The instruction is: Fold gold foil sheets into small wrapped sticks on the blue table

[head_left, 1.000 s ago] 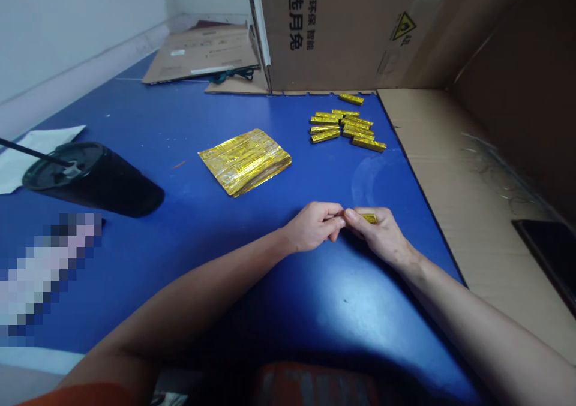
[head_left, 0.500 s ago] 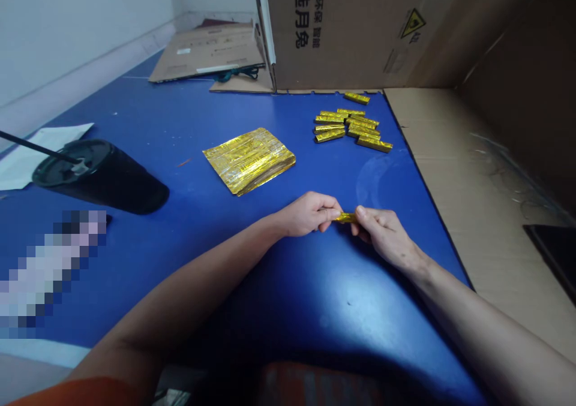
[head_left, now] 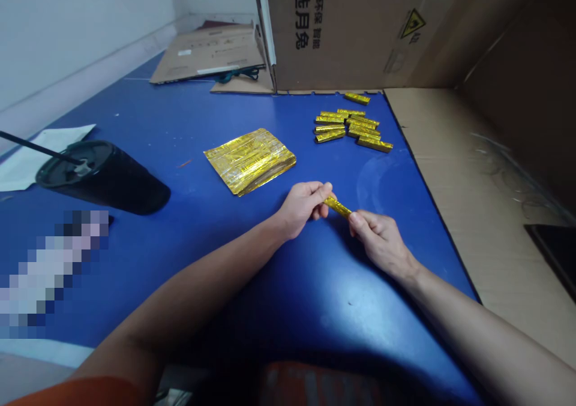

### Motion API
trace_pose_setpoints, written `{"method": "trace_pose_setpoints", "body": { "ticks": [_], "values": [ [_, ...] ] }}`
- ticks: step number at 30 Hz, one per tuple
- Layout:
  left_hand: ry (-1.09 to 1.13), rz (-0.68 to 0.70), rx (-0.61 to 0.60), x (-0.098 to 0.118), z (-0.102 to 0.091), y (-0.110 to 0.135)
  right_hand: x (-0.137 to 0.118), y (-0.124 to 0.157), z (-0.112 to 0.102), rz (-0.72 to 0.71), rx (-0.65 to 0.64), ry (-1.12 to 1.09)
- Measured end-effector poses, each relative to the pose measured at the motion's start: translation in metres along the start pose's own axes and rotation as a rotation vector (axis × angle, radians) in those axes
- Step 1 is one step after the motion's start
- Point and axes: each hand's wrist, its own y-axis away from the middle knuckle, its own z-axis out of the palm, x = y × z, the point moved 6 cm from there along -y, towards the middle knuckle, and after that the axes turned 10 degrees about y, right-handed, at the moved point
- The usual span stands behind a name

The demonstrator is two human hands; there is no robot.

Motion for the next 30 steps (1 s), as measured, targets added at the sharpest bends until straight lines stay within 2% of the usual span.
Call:
{"method": "trace_pose_setpoints", "body": {
  "ticks": [3,7,13,19,22,24,28,30],
  "values": [
    [0.182,-0.022,-0.006,-0.005,0.014,0.006,-0.001,0.003,-0.001,0.000,0.081,-0.012],
    [0.232,-0.063,-0.100,-0.011,0.033,0.013,-0.004,0.007,0.005,-0.017,0.018,-0.133],
    [0.267,-0.118,0.021,-0.010,0.014,0.009,0.001,0.009,0.003,0.053,0.038,-0.150],
    [0.283,-0.248,-0.061,-0.012,0.008,0.005,0.010,0.006,-0.007,0.082,0.153,-0.218],
    [0.163,-0.273,-0.100,-0.012,0.006,0.005,0.012,0.005,-0.010,0.094,0.188,-0.241],
    [0.038,-0.232,-0.107,-0.009,0.002,0.003,0.011,0.005,-0.010,0.092,0.176,-0.228],
    [-0.167,-0.064,-0.080,0.003,-0.006,-0.001,0.008,0.004,-0.006,0.086,0.062,-0.163],
    [-0.261,-0.018,-0.091,0.006,-0.003,0.000,0.007,0.002,-0.004,0.080,0.001,-0.175]
  ]
}}
